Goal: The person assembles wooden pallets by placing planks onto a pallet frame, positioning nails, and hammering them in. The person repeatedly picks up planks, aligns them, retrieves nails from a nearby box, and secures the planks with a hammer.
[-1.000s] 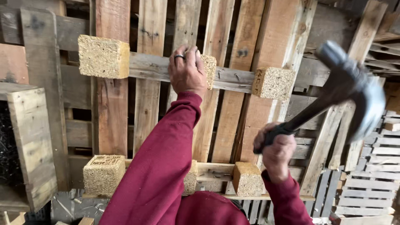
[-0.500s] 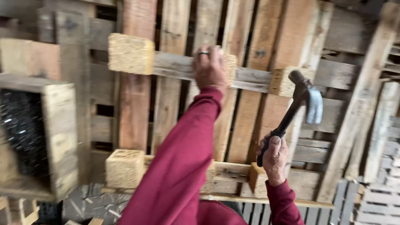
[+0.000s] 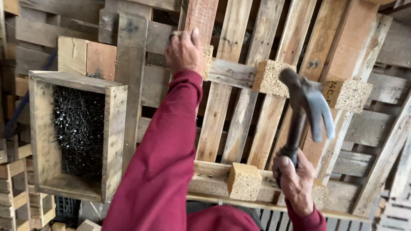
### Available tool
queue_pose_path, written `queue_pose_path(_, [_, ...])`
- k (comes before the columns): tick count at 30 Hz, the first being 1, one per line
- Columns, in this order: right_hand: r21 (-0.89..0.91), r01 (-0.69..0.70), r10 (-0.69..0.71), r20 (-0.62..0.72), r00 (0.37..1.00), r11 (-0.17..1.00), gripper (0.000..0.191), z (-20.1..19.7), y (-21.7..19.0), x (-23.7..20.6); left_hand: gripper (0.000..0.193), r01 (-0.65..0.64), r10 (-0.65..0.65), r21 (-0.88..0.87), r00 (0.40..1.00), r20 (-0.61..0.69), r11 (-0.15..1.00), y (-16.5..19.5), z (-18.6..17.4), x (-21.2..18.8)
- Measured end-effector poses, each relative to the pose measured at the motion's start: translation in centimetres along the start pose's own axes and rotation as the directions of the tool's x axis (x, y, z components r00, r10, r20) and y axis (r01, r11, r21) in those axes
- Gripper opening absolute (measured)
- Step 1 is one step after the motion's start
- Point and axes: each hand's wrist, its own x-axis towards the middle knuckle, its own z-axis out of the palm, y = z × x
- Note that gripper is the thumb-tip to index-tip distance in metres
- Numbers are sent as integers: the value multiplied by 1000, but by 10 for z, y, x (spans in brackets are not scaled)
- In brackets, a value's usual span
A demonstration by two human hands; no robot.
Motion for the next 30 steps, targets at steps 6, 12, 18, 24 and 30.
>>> queue_pose_path(6, [77,232,-240,110,965,970,36,29,2,46,40,-63,70,60,991,-110,996,-5,14,-6])
queue_pose_path(12, [-463,-434,430,-121,895,773,39,92,20,66,38,-138,143,47,979,-145,989,-5,8,-9])
queue_pose_path(18, [47,-202,205,-68,976,978,36,90,-22,56,34,-216,212,14,939,-272,976,-8,13,-15])
queue_pose_path(24, [-154,-23,9,-96,995,988,31,92,-5,75,33,-218,214,13,947,-238,976,-10,14,-9])
queue_pose_path(30, [-685,76,-14,96,995,725,18,88,16,72,37,-189,199,67,949,-244,980,-4,13,-10])
